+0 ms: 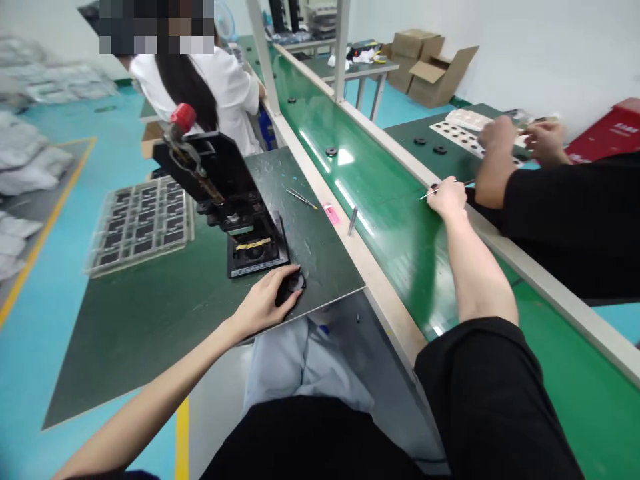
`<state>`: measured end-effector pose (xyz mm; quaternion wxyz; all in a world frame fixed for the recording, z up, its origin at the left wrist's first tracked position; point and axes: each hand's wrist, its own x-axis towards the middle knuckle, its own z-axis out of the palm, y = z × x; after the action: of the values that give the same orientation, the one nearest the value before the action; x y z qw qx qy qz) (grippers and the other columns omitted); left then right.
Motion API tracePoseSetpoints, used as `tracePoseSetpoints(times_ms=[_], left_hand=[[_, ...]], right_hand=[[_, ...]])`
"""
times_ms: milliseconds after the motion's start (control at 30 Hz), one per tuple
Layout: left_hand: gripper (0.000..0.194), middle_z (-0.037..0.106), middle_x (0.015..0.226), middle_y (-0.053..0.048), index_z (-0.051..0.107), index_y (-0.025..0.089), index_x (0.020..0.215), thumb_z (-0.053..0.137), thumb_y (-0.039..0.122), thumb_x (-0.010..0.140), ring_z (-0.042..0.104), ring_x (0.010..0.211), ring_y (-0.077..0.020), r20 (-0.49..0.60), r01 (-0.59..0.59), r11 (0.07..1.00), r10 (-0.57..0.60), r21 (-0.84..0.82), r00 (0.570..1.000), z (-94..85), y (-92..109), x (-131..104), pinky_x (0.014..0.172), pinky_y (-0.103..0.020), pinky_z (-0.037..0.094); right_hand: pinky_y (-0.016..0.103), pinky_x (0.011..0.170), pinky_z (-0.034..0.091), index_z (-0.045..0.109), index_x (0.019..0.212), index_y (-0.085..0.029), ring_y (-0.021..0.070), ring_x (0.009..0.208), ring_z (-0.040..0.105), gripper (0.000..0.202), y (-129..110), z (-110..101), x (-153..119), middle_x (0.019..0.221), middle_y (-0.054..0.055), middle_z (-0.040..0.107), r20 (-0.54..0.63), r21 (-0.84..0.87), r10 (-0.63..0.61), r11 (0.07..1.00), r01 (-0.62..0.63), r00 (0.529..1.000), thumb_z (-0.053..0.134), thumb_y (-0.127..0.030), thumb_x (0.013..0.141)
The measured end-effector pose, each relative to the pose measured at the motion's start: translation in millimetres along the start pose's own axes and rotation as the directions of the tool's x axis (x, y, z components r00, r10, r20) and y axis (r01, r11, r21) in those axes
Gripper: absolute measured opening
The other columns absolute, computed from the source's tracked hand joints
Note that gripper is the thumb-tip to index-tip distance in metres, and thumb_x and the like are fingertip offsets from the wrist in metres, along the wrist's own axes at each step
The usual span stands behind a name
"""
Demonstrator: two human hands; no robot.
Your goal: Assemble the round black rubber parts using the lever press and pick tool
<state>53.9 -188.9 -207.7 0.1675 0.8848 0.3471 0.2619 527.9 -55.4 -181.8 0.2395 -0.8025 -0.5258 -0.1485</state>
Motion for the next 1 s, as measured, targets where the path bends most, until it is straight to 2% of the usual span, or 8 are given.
tracePoseSetpoints(times_ms=[167, 300, 367, 467, 533, 600, 800, 1000], left_hand=[[0.036, 0.070, 0.131, -0.013, 0.055, 0.019, 0.135, 0.057, 0.035, 0.102, 0.070, 0.121, -0.0247, 0.013, 0.055, 0.992, -0.053, -0.117, 0.998, -10.5, -6, -5, 0.105, -0.041, 0.059], [0.023, 0.079, 0.104, -0.006, 0.063, 0.019, 0.117, 0.044, 0.029, 0.107, 0.078, 0.094, -0.0172, -0.017, 0.137, 0.956, -0.146, -0.259, 0.989, -14.9, -17, -5, 0.087, -0.029, 0.063], [0.022, 0.079, 0.096, -0.004, 0.064, 0.019, 0.112, 0.044, 0.027, 0.107, 0.078, 0.086, -0.0162, -0.025, 0.144, 0.949, -0.157, -0.280, 0.987, -16.6, -24, -6, 0.081, -0.027, 0.063], [0.020, 0.078, 0.100, -0.006, 0.064, 0.019, 0.110, 0.046, 0.026, 0.105, 0.077, 0.090, -0.0180, -0.050, 0.103, 0.962, -0.119, -0.252, 0.992, -19.4, -33, -9, 0.084, -0.029, 0.062], [0.021, 0.076, 0.104, -0.008, 0.064, 0.019, 0.112, 0.045, 0.025, 0.105, 0.075, 0.095, -0.0195, -0.066, 0.073, 0.972, -0.089, -0.224, 0.994, -21.6, -35, -13, 0.088, -0.032, 0.062], [0.023, 0.075, 0.107, -0.009, 0.063, 0.019, 0.117, 0.045, 0.025, 0.105, 0.073, 0.100, -0.0206, -0.061, 0.036, 0.979, -0.050, -0.202, 0.997, -23.6, -34, -19, 0.092, -0.035, 0.061], [0.031, 0.068, 0.129, -0.014, 0.056, 0.015, 0.131, 0.051, 0.029, 0.104, 0.063, 0.124, -0.0266, -0.034, -0.074, 0.981, 0.069, -0.178, 0.997, -24.4, -29, -30, 0.109, -0.043, 0.055], [0.034, 0.066, 0.134, -0.017, 0.056, 0.012, 0.131, 0.055, 0.024, 0.100, 0.059, 0.130, -0.0283, 0.004, -0.116, 0.966, 0.120, -0.232, 0.993, -22.4, -32, -34, 0.114, -0.044, 0.052]], right_hand=[[0.042, 0.072, 0.044, 0.067, 0.096, -0.005, 0.0323, 0.094, 0.068, 0.022, -17, -24, -28, 0.101, 0.037, 0.069, 0.045, -0.039, 0.124, 0.992, -0.122, 0.991, 0.066, -0.026, 0.089], [0.044, 0.084, 0.052, 0.067, 0.117, -0.012, 0.0296, 0.094, 0.071, 0.033, -47, -79, -86, 0.109, 0.027, 0.074, -0.075, 0.256, -0.076, 0.962, 0.093, 0.994, 0.046, -0.031, 0.100], [0.041, 0.074, 0.057, 0.063, 0.130, -0.016, 0.0250, 0.080, 0.071, 0.043, -71, -108, -119, 0.102, 0.020, 0.076, 0.001, 0.507, -0.202, 0.844, 0.173, 0.979, 0.036, -0.039, 0.106], [0.038, 0.068, 0.058, 0.062, 0.137, -0.025, 0.0203, 0.068, 0.065, 0.046, -113, -133, -163, 0.087, 0.008, 0.071, 0.296, 0.742, -0.497, 0.657, 0.131, 0.816, 0.038, -0.050, 0.107], [0.035, 0.066, 0.057, 0.061, 0.139, -0.026, 0.0177, 0.065, 0.062, 0.048, -145, -131, -183, 0.081, 0.004, 0.064, 0.438, 0.835, -0.630, 0.550, -0.029, 0.641, 0.034, -0.051, 0.108], [0.032, 0.064, 0.057, 0.062, 0.131, -0.025, 0.0156, 0.064, 0.060, 0.043, -179, -117, -195, 0.081, 0.002, 0.061, 0.492, 0.858, -0.669, 0.480, -0.182, 0.558, 0.035, -0.050, 0.109], [0.027, 0.055, 0.053, 0.066, 0.101, -0.021, 0.0130, 0.061, 0.061, 0.036, -262, -58, -191, 0.088, 0.005, 0.077, 0.492, 0.866, -0.597, 0.412, -0.284, 0.633, 0.069, -0.056, 0.092], [0.027, 0.045, 0.048, 0.080, 0.093, -0.019, 0.0114, 0.052, 0.056, 0.040, -289, -40, -170, 0.098, 0.010, 0.081, 0.545, 0.828, -0.610, 0.498, -0.258, 0.575, 0.075, -0.058, 0.084]])
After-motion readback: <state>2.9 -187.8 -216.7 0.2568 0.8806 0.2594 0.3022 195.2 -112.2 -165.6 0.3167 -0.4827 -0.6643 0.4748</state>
